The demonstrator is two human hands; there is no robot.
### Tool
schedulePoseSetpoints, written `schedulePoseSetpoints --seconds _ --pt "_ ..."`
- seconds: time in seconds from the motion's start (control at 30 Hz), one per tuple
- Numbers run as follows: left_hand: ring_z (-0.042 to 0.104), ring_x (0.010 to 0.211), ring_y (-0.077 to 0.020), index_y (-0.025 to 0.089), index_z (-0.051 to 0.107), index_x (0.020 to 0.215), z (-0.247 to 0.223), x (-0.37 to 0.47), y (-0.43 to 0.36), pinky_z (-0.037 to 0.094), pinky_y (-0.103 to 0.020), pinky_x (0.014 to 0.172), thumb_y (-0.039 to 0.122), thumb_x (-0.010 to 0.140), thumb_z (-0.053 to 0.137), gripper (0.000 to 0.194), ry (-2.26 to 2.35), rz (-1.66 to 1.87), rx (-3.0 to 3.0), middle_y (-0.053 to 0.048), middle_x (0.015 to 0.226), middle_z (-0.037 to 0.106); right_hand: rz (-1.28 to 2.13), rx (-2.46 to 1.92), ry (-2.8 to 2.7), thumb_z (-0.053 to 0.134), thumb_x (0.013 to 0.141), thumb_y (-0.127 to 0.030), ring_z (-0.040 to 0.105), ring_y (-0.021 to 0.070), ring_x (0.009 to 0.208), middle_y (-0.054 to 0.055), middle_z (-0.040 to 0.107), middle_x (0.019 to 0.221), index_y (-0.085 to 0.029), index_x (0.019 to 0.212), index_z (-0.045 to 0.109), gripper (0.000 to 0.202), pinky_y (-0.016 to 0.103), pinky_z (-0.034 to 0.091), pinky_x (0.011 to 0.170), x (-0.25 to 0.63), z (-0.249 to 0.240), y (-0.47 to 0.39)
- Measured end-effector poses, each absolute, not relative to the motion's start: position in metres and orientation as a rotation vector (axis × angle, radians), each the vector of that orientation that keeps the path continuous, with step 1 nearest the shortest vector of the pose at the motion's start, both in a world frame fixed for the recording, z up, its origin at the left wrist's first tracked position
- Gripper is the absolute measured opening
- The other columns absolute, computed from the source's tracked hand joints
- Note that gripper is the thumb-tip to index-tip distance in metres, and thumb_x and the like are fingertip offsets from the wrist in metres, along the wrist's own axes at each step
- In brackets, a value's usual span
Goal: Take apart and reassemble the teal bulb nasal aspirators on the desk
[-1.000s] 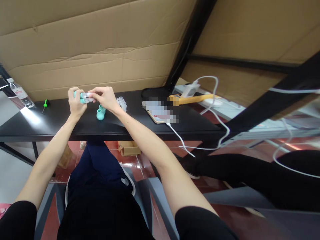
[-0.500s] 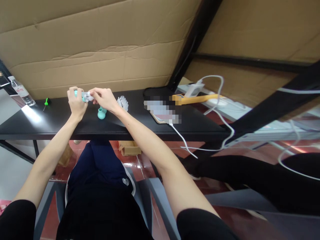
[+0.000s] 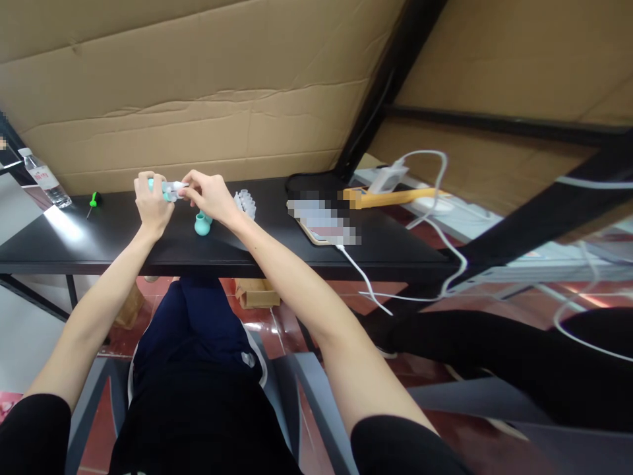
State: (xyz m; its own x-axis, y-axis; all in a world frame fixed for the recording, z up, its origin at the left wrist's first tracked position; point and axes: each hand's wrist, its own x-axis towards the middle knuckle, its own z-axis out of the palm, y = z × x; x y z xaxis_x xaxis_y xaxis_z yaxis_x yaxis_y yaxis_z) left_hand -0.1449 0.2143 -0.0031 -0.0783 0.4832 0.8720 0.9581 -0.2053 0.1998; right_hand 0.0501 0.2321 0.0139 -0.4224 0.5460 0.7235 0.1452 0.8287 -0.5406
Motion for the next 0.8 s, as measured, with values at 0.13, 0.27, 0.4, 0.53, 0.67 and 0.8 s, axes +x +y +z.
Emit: schedulePoseSetpoints --seconds 0.13,0.27,0.4,0.53,0.67,0.8 --pt "0.062 0.133 -0.0405 0.023 0.072 0.114 -0.002 -0.141 0.209 0.071 -0.052 0.093 0.029 0.105 0.065 0.013 -1.591 -1.142 -1.689 -0.018 0.138 0.071 0.456 -0.519 -2.013 0.064 0.107 -0.049 0.073 0.0193 0.066 0.002 0.080 0.082 -0.022 0.104 0.072 0.028 0.034 0.059 0.078 0.050 0.013 0.232" --pt "0.063 0.133 -0.0407 0.024 0.071 0.111 -0.003 -0.142 0.210 0.072 -0.051 0.089 0.035 0.104 0.069 0.013 -1.538 -1.184 -1.720 -0.018 0.135 0.072 0.468 -0.529 -2.045 0.064 0.105 -0.042 0.075 0.0200 0.068 0.003 0.081 0.083 -0.020 0.103 0.072 0.023 0.034 0.059 0.080 0.049 0.012 0.231" --pt "0.064 0.131 -0.0419 0.024 0.068 0.108 -0.007 -0.146 0.215 0.071 -0.051 0.088 0.041 0.101 0.075 0.020 -1.477 -1.217 -1.752 -0.018 0.132 0.071 0.471 -0.522 -2.070 0.065 0.102 -0.038 0.076 0.0209 0.069 0.003 0.080 0.080 -0.020 0.103 0.072 0.019 0.034 0.058 0.081 0.050 0.014 0.228" --pt "0.066 0.127 -0.0406 0.023 0.067 0.108 -0.010 -0.150 0.221 0.068 -0.051 0.092 0.037 0.101 0.076 0.017 -1.381 -1.228 -1.785 -0.018 0.130 0.071 0.405 -0.554 -2.086 0.060 0.105 -0.040 0.075 0.0206 0.071 0.001 0.078 0.076 -0.021 0.099 0.073 0.024 0.034 0.057 0.084 0.053 0.017 0.224" --pt "0.068 0.125 -0.0387 0.023 0.067 0.107 -0.013 -0.153 0.227 0.066 -0.052 0.099 0.037 0.103 0.074 0.016 -1.290 -1.254 -1.818 -0.017 0.127 0.070 0.455 -0.535 -2.066 0.061 0.105 -0.047 0.072 0.0188 0.068 0.001 0.078 0.076 -0.022 0.092 0.074 0.031 0.033 0.057 0.078 0.057 0.019 0.224" --pt "0.070 0.123 -0.0364 0.023 0.066 0.104 -0.015 -0.157 0.231 0.062 -0.054 0.106 0.038 0.102 0.076 0.018 -1.210 -1.317 -1.827 -0.014 0.122 0.068 0.587 -0.431 -2.042 0.065 0.103 -0.064 0.068 0.0158 0.064 0.001 0.078 0.078 -0.021 0.093 0.077 0.046 0.030 0.055 0.069 0.059 0.019 0.226"
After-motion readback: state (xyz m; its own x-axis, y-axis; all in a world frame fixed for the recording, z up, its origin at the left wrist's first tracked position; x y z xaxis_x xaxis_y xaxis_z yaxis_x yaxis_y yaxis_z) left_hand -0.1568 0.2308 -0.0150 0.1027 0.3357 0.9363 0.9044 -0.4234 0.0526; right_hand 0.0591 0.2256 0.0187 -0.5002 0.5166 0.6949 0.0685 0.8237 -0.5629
